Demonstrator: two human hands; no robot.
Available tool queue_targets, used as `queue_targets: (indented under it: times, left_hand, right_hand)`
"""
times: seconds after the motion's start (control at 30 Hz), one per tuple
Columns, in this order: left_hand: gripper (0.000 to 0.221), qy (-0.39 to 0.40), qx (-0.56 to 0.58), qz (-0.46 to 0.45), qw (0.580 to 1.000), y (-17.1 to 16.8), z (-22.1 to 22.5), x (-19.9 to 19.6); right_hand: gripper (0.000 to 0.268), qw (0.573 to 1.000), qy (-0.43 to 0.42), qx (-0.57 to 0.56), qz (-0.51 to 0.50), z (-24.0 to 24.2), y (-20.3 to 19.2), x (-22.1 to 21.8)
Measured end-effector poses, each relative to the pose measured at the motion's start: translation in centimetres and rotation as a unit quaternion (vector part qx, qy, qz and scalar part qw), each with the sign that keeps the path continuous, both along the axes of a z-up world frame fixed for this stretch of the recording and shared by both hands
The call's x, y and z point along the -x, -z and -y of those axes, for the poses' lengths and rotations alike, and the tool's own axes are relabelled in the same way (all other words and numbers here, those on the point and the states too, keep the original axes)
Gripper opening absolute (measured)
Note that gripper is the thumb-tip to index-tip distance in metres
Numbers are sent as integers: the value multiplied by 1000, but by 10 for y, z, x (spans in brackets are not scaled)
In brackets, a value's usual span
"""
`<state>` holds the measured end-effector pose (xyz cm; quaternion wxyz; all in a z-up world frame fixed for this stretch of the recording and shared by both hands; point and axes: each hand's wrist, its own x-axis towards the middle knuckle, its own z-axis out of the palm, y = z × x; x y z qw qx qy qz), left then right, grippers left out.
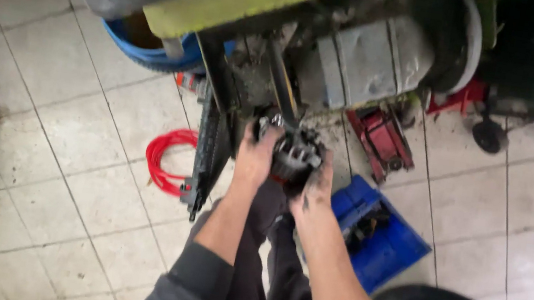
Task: Inspecting a car alternator in an auto repair shop.
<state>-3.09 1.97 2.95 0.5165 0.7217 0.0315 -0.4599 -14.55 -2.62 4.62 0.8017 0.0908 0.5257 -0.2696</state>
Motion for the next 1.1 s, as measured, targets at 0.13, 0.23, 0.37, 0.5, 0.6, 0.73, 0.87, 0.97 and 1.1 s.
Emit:
queue_targets:
  times: [0.13, 0.23, 0.37, 0.5, 0.6, 0.73, 0.87, 0.97, 1.1]
  left_hand:
    - [61, 52, -84, 97, 990, 3, -8, 4]
    - [62, 50, -77, 122, 988, 2, 7, -5]
    - [63, 43, -120, 106, 986, -16, -4, -3]
    - [57, 35, -100, 50, 993, -12, 5, -17]
    - [57, 22, -85, -56, 995, 2, 2, -11]
    - [60, -28, -67, -138, 988, 10, 8, -15]
    - [63, -55, -30, -198, 978, 1, 12, -20]
    - [67, -76, -9, -282, 957, -10, 20, -23]
    - [70, -81, -20, -309, 947, -14, 21, -28]
  right_hand:
    - [62, 999, -31, 3, -23, 5, 2, -4]
    - [49, 998, -21, 61, 28, -10, 24, 12]
    - [57, 951, -198, -103, -214, 29, -49, 10]
    - [65, 953, -251, 24, -165, 49, -5, 31]
    - [64, 978, -193, 55, -65, 41, 27, 46]
    - [49, 994, -104, 44, 11, 36, 55, 48]
    - [45, 981, -142, -56, -123, 47, -29, 16]
    - [44, 993, -94, 30, -60, 35, 3, 31]
    - [48, 994, -78, 43, -63, 32, -10, 25]
